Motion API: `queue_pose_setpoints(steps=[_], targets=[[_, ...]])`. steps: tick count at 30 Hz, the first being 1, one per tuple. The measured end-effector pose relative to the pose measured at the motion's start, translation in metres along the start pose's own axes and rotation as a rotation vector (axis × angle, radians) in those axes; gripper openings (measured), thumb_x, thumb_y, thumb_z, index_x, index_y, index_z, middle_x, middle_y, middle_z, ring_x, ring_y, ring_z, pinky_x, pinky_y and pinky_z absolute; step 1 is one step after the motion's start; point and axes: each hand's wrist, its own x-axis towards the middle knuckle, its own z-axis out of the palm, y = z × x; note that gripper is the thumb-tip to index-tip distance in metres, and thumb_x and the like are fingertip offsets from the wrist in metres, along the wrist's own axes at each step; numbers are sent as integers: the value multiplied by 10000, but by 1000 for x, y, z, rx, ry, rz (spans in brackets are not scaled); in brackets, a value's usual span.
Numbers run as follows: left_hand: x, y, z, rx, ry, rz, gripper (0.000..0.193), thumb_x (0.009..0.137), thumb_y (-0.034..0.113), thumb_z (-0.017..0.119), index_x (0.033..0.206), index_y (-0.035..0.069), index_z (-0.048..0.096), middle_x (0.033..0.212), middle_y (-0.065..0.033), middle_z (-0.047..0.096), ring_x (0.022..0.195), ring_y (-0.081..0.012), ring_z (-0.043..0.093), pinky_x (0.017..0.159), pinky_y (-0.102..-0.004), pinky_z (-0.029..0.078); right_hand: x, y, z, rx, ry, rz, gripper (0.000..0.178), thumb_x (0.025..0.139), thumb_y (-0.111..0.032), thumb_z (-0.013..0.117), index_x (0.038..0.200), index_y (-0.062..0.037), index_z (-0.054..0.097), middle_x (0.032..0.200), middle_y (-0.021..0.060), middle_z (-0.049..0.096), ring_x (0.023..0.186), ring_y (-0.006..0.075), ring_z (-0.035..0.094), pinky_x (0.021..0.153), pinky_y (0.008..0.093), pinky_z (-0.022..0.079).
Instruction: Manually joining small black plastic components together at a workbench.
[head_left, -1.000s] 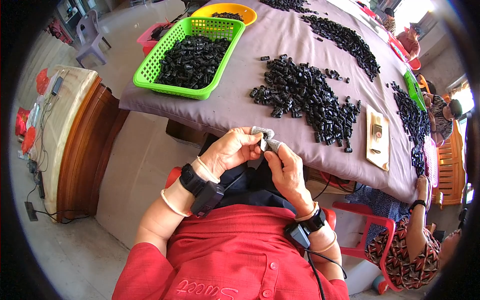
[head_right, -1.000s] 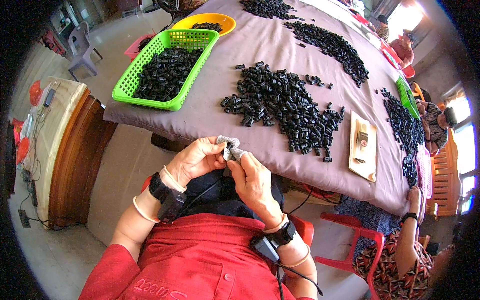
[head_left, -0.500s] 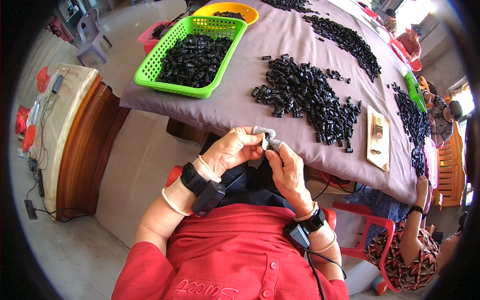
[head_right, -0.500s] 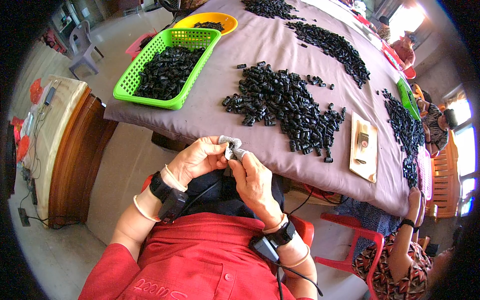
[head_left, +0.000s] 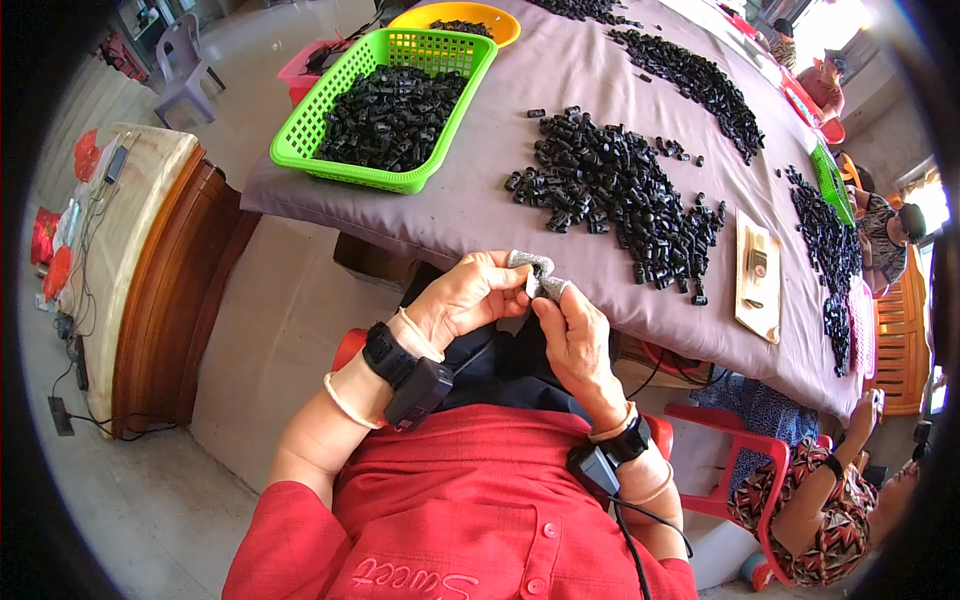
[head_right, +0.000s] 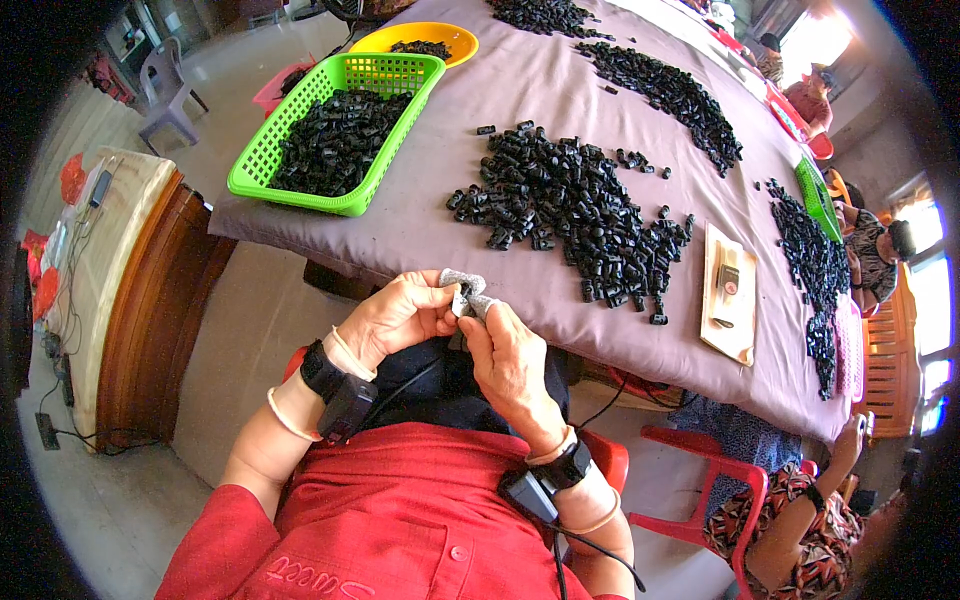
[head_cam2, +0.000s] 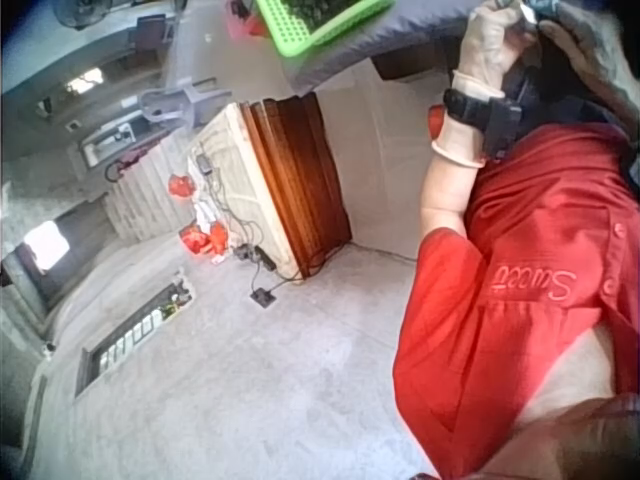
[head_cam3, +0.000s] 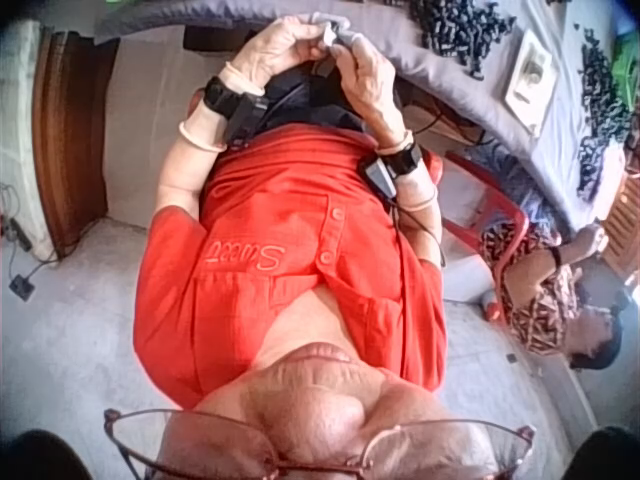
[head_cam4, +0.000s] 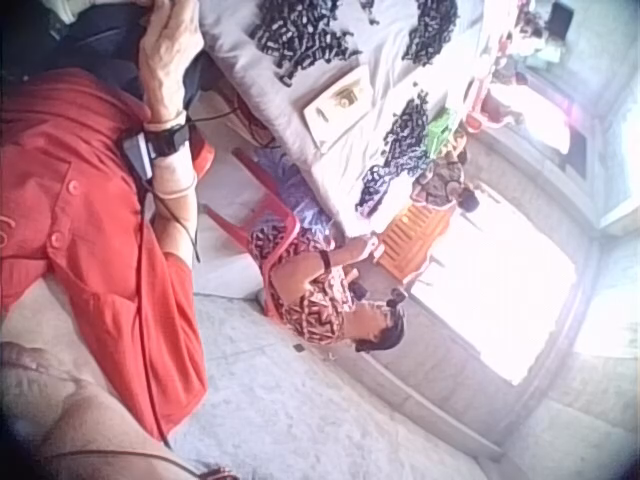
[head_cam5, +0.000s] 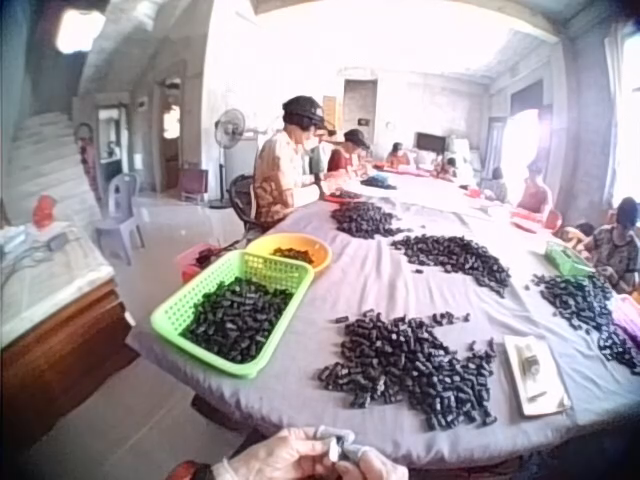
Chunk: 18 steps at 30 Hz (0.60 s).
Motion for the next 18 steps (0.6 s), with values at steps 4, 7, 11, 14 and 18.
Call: queue_pose_setpoints(steps=[4,7,11,14,18], targets=[[1,-2,-3,-7,4,0,261,850,151,583,1077,23,593,804,-18,625,659,-91,562,614,-208,459,-1,3,0,-17,7,-11,184,835,-97,580,736,-10,451,663,153,483,560,328,509,505,357,418],[1,-2,-4,-4,-7,0,262,847,151,587,1075,23,594,808,-16,625,669,-94,564,626,-214,462,-1,3,2,0,14,-14,190,836,-103,582,733,-12,450,662,155,481,561,335,505,503,362,416],[1,-2,-3,-2,-11,5,253,846,147,586,1071,31,599,838,-18,633,686,-98,566,649,-227,467,-1,5,2,-14,5,-20,89,855,-92,545,834,-9,517,630,115,493,533,210,447,525,304,404],[2,-3,-3,20,4,10,249,845,146,587,1069,39,601,866,-20,637,706,-102,572,664,-237,470,1,3,2,-13,14,-16,199,836,-112,584,728,-13,448,655,156,476,557,336,502,500,366,412],[3,-3,-4,33,-37,5,245,842,145,592,1065,44,604,898,-26,641,748,-111,587,683,-246,476,0,4,-1,-62,11,7,200,832,-112,589,727,-11,451,651,156,479,558,337,503,499,365,411]])
